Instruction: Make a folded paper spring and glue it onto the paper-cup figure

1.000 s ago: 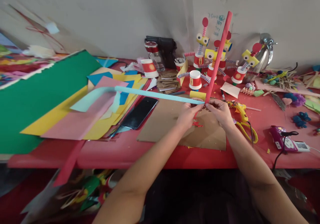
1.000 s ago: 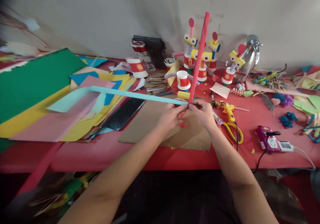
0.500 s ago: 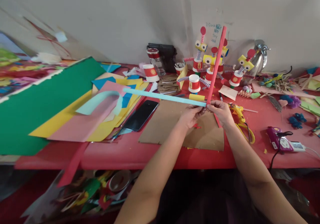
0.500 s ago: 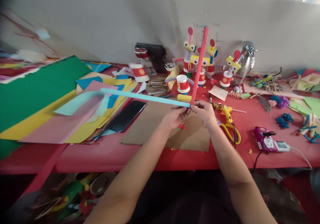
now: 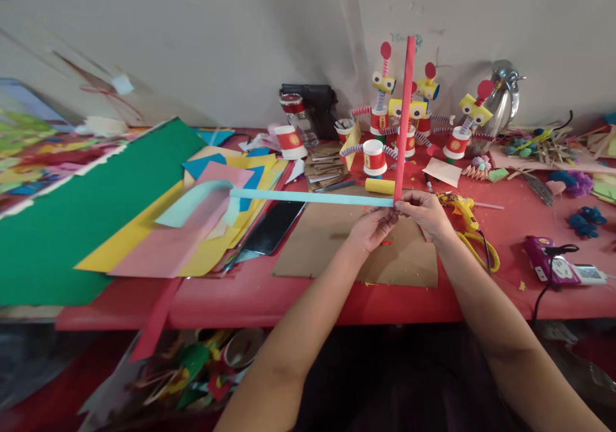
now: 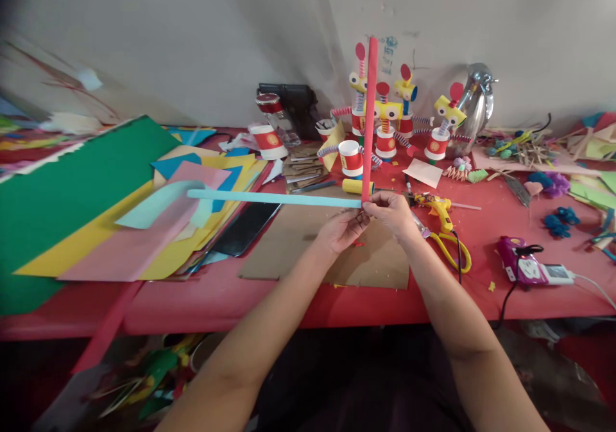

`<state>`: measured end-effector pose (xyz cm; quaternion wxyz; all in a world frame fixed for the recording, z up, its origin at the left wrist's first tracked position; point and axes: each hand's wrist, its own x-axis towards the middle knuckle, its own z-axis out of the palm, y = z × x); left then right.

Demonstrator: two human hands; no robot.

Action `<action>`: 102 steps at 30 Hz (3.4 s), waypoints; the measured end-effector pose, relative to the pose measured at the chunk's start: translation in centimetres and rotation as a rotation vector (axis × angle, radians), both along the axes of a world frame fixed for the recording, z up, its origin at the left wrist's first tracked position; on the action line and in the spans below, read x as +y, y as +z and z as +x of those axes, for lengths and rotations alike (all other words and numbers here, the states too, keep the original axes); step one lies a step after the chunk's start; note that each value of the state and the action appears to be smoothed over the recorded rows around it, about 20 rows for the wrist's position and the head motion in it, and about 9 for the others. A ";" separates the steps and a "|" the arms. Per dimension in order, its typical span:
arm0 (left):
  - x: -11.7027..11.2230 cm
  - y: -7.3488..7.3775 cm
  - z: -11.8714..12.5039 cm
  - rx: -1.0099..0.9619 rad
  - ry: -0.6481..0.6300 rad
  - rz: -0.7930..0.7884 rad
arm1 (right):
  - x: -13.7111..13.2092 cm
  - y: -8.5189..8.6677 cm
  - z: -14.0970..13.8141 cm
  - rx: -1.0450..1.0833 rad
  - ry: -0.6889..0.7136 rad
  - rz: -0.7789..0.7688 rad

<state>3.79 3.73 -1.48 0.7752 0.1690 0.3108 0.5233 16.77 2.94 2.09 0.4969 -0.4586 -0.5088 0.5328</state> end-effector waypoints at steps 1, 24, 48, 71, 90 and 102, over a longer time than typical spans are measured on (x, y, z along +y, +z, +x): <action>0.0 0.0 0.0 -0.011 0.001 -0.013 | 0.0 0.0 0.0 -0.001 -0.004 -0.003; -0.4 0.5 0.1 -0.102 -0.020 -0.119 | 0.0 -0.1 -0.1 0.049 0.012 0.003; -0.6 0.7 0.1 -0.094 -0.035 -0.088 | -0.4 0.7 0.0 0.082 0.070 -0.034; -0.7 0.6 0.7 -0.034 0.043 -0.137 | -0.3 -0.4 -0.7 -0.127 -0.111 0.065; -0.5 0.2 0.2 0.196 0.088 0.150 | -0.7 0.2 -0.4 -0.493 -0.182 0.194; 0.2 -0.5 0.3 0.140 0.138 0.060 | -1.2 0.0 -0.9 -0.546 -0.187 0.320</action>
